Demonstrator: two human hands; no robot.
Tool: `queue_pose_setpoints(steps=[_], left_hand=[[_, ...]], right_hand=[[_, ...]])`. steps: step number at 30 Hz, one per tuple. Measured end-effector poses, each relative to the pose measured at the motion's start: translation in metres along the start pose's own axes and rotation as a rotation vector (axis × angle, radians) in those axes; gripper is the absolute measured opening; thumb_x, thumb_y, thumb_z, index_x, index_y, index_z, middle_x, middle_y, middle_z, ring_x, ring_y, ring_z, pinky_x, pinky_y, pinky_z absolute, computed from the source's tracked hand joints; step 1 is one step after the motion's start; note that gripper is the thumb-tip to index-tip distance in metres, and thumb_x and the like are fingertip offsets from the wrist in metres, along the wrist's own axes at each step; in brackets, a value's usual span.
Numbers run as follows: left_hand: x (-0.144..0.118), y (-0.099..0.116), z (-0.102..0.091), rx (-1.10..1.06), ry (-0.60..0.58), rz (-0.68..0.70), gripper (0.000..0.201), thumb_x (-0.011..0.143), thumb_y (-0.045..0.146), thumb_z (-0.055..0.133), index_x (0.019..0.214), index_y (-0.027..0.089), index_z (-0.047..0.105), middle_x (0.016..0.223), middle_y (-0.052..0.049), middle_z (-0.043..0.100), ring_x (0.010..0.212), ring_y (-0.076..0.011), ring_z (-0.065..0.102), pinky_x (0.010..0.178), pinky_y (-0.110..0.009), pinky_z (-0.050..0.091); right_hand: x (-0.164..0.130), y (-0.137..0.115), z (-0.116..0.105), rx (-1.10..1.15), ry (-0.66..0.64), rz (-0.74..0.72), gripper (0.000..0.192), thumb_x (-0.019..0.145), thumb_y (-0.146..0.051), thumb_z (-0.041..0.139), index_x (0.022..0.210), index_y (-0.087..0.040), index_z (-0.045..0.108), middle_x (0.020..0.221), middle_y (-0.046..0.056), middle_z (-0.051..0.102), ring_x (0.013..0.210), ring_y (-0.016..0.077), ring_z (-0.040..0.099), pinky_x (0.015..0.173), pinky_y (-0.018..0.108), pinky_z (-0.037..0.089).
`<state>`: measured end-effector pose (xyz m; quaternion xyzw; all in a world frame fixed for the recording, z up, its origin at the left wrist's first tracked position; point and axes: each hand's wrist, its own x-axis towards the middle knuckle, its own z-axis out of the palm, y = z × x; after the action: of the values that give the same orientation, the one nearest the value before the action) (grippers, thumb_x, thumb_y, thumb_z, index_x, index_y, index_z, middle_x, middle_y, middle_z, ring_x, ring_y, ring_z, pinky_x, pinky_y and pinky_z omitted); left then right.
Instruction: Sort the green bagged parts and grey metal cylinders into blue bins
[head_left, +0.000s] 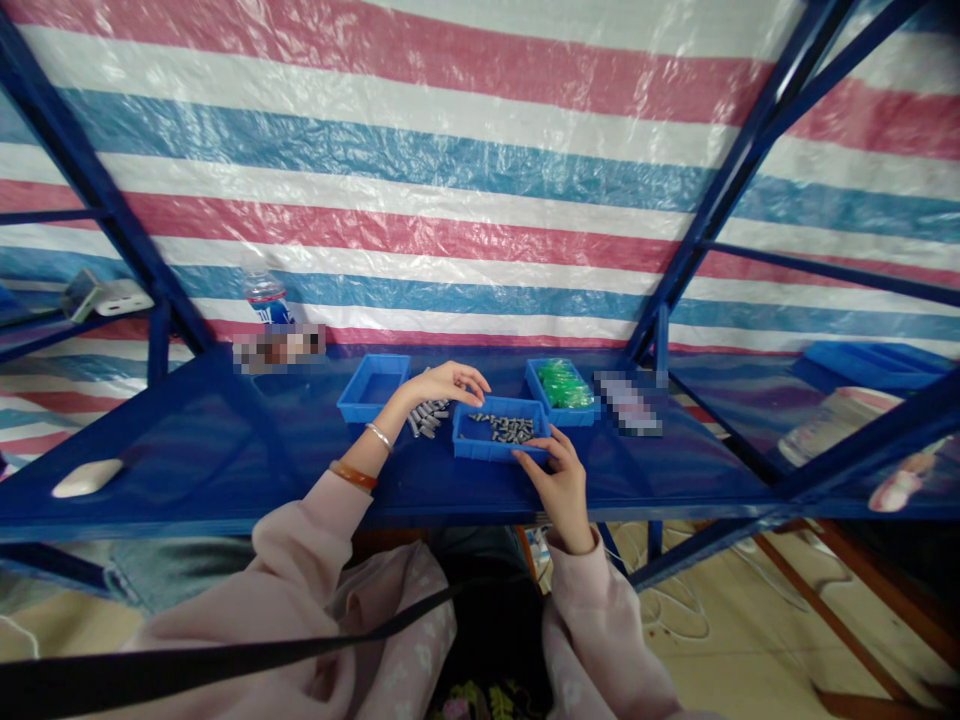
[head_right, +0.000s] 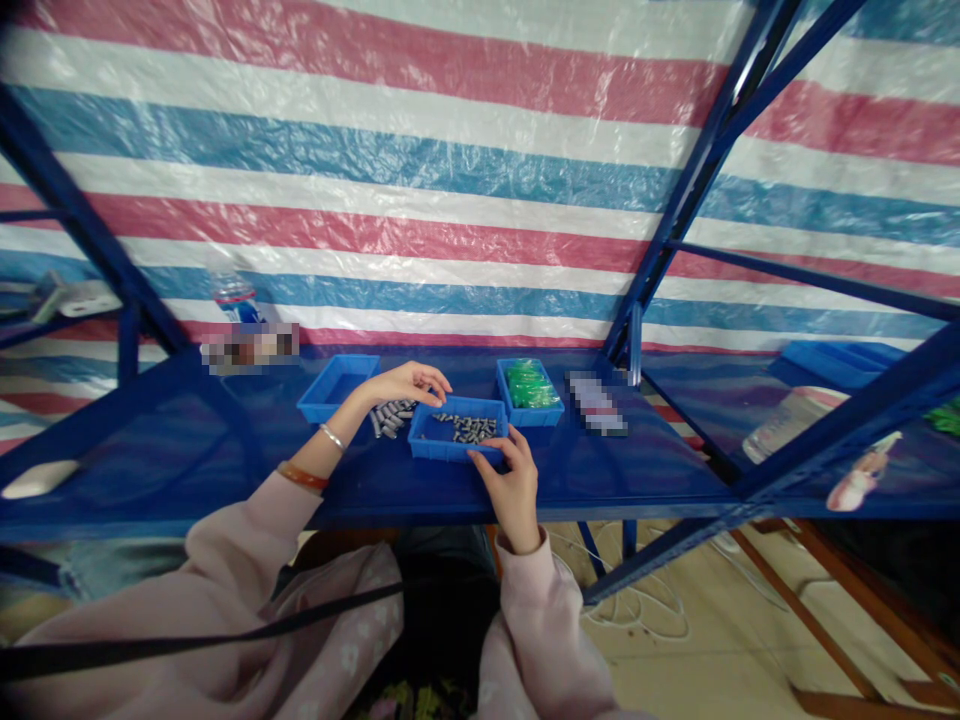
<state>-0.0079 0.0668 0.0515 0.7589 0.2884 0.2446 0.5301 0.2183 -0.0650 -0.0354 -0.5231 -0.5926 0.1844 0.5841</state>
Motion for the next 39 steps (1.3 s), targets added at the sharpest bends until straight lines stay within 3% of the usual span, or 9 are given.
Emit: queue_pose_setpoints(steps=[11, 14, 18, 21, 23, 25, 29, 32, 39], left_hand=[[-0.005, -0.002, -0.009, 0.008, -0.204, -0.094, 0.039, 0.066, 0.025, 0.082, 0.102, 0.014, 0.070, 0.086, -0.007, 0.075, 0.080, -0.0176, 0.071, 0.076, -0.029, 0.052], [-0.004, -0.001, -0.008, 0.049, -0.134, -0.096, 0.035, 0.068, 0.027, 0.080, 0.100, 0.014, 0.070, 0.084, -0.007, 0.075, 0.078, -0.0167, 0.070, 0.072, -0.026, 0.051], [0.001, -0.006, -0.009, 0.134, 0.088, -0.012, 0.030, 0.078, 0.030, 0.071, 0.103, 0.013, 0.069, 0.090, -0.008, 0.075, 0.084, -0.0177, 0.069, 0.074, -0.026, 0.051], [0.007, -0.018, -0.011, 0.350, 0.297, 0.050, 0.024, 0.084, 0.027, 0.062, 0.103, 0.013, 0.069, 0.100, -0.009, 0.074, 0.092, -0.0193, 0.068, 0.085, -0.031, 0.052], [0.010, -0.028, -0.012, 0.568, 0.372, 0.028, 0.023, 0.085, 0.023, 0.060, 0.104, 0.015, 0.070, 0.107, -0.008, 0.073, 0.100, -0.0208, 0.067, 0.093, -0.034, 0.050], [0.010, -0.035, -0.010, 0.767, 0.356, -0.017, 0.026, 0.085, 0.020, 0.059, 0.109, 0.019, 0.070, 0.119, -0.007, 0.069, 0.112, -0.0227, 0.063, 0.101, -0.035, 0.045], [0.007, -0.038, -0.004, 0.987, 0.209, -0.057, 0.033, 0.086, 0.017, 0.055, 0.117, 0.023, 0.068, 0.129, -0.005, 0.064, 0.123, -0.0224, 0.057, 0.105, -0.032, 0.041], [0.006, -0.035, -0.002, 1.021, 0.167, -0.069, 0.036, 0.084, 0.013, 0.054, 0.115, 0.023, 0.069, 0.122, -0.005, 0.068, 0.117, -0.0208, 0.061, 0.100, -0.029, 0.044], [0.007, -0.031, -0.002, 1.044, 0.239, -0.066, 0.029, 0.081, 0.010, 0.055, 0.099, 0.020, 0.075, 0.102, -0.005, 0.075, 0.099, -0.0217, 0.069, 0.087, -0.028, 0.049]], right_hand=[[0.000, -0.001, -0.001, -0.013, -0.002, 0.001, 0.021, 0.074, -0.042, 0.075, 0.081, -0.022, 0.072, 0.111, 0.011, 0.064, 0.125, 0.0321, 0.051, 0.095, 0.043, 0.047], [0.000, -0.001, 0.000, -0.013, -0.001, -0.001, 0.020, 0.075, -0.042, 0.075, 0.080, -0.022, 0.072, 0.110, 0.010, 0.065, 0.125, 0.0321, 0.051, 0.095, 0.042, 0.047], [0.000, 0.000, 0.000, -0.010, 0.001, 0.004, 0.021, 0.074, -0.042, 0.075, 0.081, -0.022, 0.072, 0.110, 0.011, 0.065, 0.126, 0.0323, 0.050, 0.094, 0.042, 0.048], [-0.001, 0.001, 0.000, -0.021, -0.003, 0.000, 0.021, 0.074, -0.042, 0.075, 0.081, -0.022, 0.072, 0.110, 0.011, 0.065, 0.126, 0.0322, 0.050, 0.094, 0.042, 0.047], [-0.001, 0.002, 0.000, -0.028, -0.005, -0.004, 0.021, 0.075, -0.042, 0.075, 0.082, -0.023, 0.072, 0.111, 0.010, 0.065, 0.126, 0.0320, 0.050, 0.094, 0.042, 0.047], [-0.001, 0.002, 0.000, -0.025, -0.006, -0.009, 0.021, 0.075, -0.042, 0.074, 0.082, -0.023, 0.072, 0.111, 0.010, 0.064, 0.125, 0.0319, 0.051, 0.094, 0.042, 0.047], [-0.001, 0.002, 0.000, -0.020, -0.006, -0.007, 0.021, 0.075, -0.042, 0.075, 0.081, -0.023, 0.072, 0.112, 0.011, 0.064, 0.126, 0.0322, 0.051, 0.094, 0.042, 0.047], [-0.001, 0.002, 0.000, -0.014, -0.005, -0.003, 0.021, 0.074, -0.042, 0.075, 0.082, -0.022, 0.072, 0.114, 0.011, 0.064, 0.126, 0.0323, 0.050, 0.094, 0.041, 0.047], [-0.001, 0.002, 0.000, -0.012, -0.004, -0.005, 0.020, 0.074, -0.041, 0.075, 0.081, -0.022, 0.072, 0.110, 0.010, 0.065, 0.125, 0.0314, 0.052, 0.095, 0.042, 0.047]])
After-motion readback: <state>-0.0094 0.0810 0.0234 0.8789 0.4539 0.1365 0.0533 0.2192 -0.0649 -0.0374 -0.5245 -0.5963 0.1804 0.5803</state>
